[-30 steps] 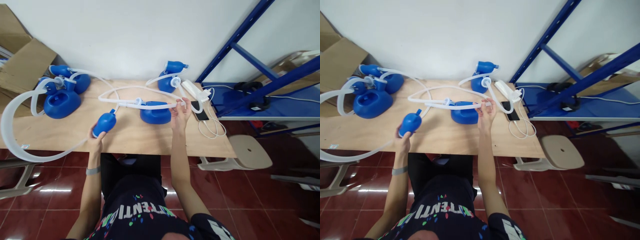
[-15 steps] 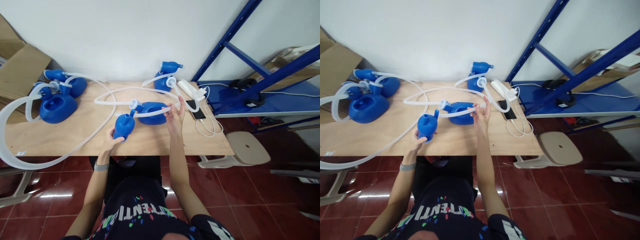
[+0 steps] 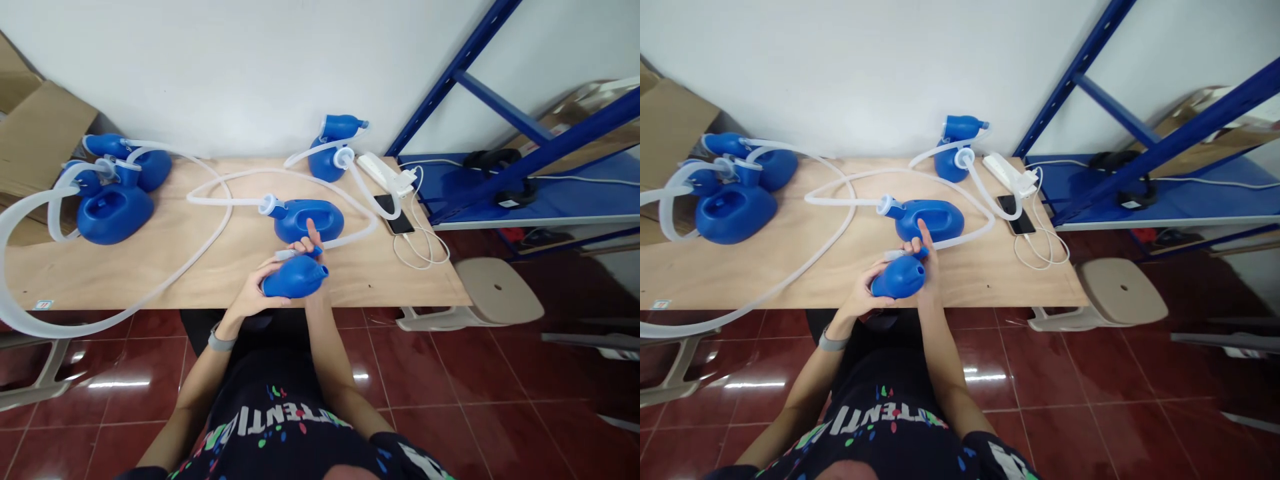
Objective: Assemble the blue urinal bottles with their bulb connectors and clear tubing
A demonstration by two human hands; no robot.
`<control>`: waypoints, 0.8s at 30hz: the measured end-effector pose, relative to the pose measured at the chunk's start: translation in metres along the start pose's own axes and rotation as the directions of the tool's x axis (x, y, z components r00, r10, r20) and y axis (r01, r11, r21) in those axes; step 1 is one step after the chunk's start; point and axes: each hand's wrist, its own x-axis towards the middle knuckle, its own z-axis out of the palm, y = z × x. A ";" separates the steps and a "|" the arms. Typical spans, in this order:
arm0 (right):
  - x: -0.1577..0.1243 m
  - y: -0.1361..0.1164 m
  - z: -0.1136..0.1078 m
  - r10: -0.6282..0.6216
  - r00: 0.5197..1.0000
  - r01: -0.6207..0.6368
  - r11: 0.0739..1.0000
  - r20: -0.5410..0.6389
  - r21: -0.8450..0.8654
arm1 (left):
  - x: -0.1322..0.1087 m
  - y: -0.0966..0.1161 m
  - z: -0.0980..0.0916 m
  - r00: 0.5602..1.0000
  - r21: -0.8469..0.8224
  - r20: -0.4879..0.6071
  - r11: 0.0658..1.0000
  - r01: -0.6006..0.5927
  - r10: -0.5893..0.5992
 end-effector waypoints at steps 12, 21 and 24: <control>0.010 -0.048 -0.009 -0.198 0.964 0.227 0.961 -0.179 0.159 | -0.024 0.050 -0.053 0.932 0.560 -0.246 0.824 -0.087 0.266; -0.004 -0.059 -0.002 -0.107 0.988 0.135 0.942 -0.109 0.306 | -0.026 0.046 -0.037 0.872 0.659 -0.195 0.718 -0.224 0.450; -0.006 -0.062 0.000 -0.059 0.996 0.079 0.925 -0.066 0.372 | -0.026 0.043 -0.035 0.863 0.623 -0.193 0.738 -0.259 0.466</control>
